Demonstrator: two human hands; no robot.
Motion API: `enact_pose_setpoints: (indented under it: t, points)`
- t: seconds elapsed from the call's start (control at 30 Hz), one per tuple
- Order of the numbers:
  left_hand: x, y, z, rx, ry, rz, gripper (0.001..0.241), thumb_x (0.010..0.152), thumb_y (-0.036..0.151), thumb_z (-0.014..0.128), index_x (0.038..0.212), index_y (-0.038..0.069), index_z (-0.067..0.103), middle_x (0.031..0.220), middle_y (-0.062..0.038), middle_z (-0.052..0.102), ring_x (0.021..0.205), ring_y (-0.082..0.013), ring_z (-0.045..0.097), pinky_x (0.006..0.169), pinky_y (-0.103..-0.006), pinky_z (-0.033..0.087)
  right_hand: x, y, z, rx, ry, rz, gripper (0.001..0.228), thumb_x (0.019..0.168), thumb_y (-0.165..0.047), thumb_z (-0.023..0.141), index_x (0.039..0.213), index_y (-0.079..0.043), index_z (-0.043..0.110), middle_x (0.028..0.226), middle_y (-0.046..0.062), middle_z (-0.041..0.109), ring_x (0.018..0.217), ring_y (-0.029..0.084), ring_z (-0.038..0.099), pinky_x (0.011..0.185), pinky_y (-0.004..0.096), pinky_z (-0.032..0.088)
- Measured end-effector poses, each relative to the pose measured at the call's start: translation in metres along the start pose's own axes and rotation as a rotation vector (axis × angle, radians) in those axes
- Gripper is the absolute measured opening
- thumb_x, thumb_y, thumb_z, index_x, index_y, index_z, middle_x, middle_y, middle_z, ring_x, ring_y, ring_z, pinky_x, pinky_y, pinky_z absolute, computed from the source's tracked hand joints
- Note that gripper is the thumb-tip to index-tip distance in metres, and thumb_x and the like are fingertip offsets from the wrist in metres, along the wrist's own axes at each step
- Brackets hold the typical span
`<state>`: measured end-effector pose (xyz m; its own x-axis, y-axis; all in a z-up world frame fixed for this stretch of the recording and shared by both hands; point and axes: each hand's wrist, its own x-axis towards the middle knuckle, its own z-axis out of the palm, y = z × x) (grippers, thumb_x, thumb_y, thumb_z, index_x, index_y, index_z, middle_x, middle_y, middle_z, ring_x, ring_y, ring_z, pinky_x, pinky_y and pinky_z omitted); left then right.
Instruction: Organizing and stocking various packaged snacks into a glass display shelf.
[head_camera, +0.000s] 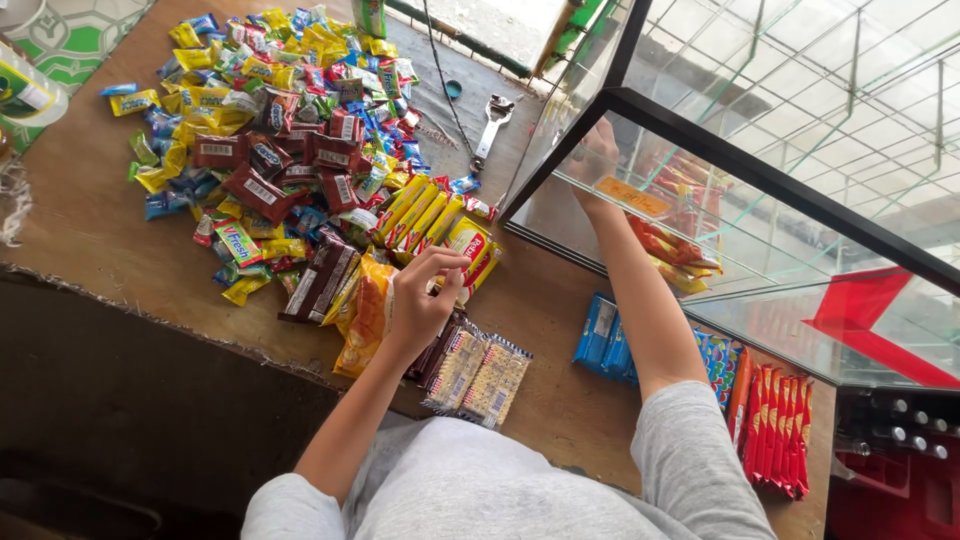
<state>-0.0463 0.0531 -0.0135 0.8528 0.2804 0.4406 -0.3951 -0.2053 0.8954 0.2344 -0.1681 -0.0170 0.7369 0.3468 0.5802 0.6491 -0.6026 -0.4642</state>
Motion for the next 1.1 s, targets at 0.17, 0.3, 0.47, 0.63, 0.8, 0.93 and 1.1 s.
enact_pose_setpoints:
  t: [0.17,0.3,0.47,0.63,0.8,0.93,1.1]
  points:
    - [0.000,-0.002,-0.005,0.023,0.003,-0.014,0.015,0.093,-0.003,0.066,0.103,0.004,0.075,0.104,-0.009,0.075,0.092,-0.0180,0.074,0.079,-0.0283,0.062,-0.003,0.011,0.006,-0.032,0.030,0.007,0.022,0.094,-0.008,0.066,0.114,0.000,0.068,0.124,0.020,0.063,0.108,0.036,0.068,0.092,0.044,0.055]
    - [0.008,-0.026,-0.006,0.129,-0.020,0.088,0.015,0.091,-0.002,0.070,0.103,0.005,0.074,0.103,-0.010,0.075,0.088,-0.0181,0.072,0.078,-0.0274,0.061,-0.005,0.001,0.005,-0.067,0.073,-0.048,0.026,0.092,-0.010,0.072,0.116,0.000,0.068,0.124,0.020,0.061,0.114,0.038,0.062,0.094,0.047,0.054]
    - [0.039,-0.027,-0.019,0.334,-0.120,0.095,0.025,0.086,0.005,0.075,0.110,0.004,0.071,0.110,-0.013,0.071,0.098,-0.0264,0.070,0.087,-0.0367,0.058,-0.010,0.013,0.013,-0.014,-0.001,-0.175,0.033,0.089,-0.007,0.077,0.121,-0.004,0.069,0.126,0.019,0.054,0.118,0.038,0.057,0.098,0.048,0.052]
    - [0.040,-0.047,0.006,0.537,-0.391,-0.055,0.033,0.084,0.014,0.076,0.115,0.005,0.068,0.114,-0.014,0.066,0.098,-0.0319,0.067,0.089,-0.0438,0.054,-0.018,0.029,0.029,-0.099,0.027,-0.171,0.053,0.090,-0.002,0.077,0.139,-0.007,0.058,0.142,0.019,0.048,0.133,0.040,0.050,0.112,0.048,0.048]
    - [0.029,-0.051,0.054,1.084,-0.529,-0.064,0.053,0.075,0.036,0.080,0.106,-0.001,0.059,0.110,-0.025,0.060,0.099,-0.0406,0.065,0.080,-0.0436,0.057,-0.057,-0.042,0.018,-0.144,0.121,0.047,0.091,0.078,-0.006,0.078,0.155,-0.001,0.030,0.159,0.032,0.023,0.152,0.050,0.020,0.125,0.054,0.024]
    - [0.035,-0.081,0.054,1.057,-0.476,-0.163,0.049,0.082,0.032,0.077,0.110,0.000,0.054,0.112,-0.023,0.059,0.099,-0.0391,0.067,0.078,-0.0447,0.060,-0.113,-0.078,0.012,-0.102,0.162,0.138,0.080,0.089,-0.007,0.075,0.155,0.000,0.031,0.164,0.031,0.019,0.155,0.050,0.015,0.129,0.057,0.014]
    - [0.035,-0.096,0.048,0.951,-0.512,-0.176,0.035,0.088,0.017,0.071,0.114,0.001,0.052,0.102,-0.020,0.067,0.086,-0.0375,0.074,0.070,-0.0443,0.063,-0.157,-0.138,0.012,-0.127,0.045,0.271,0.042,0.083,-0.011,0.075,0.124,-0.011,0.063,0.139,0.017,0.053,0.137,0.035,0.048,0.117,0.048,0.034]
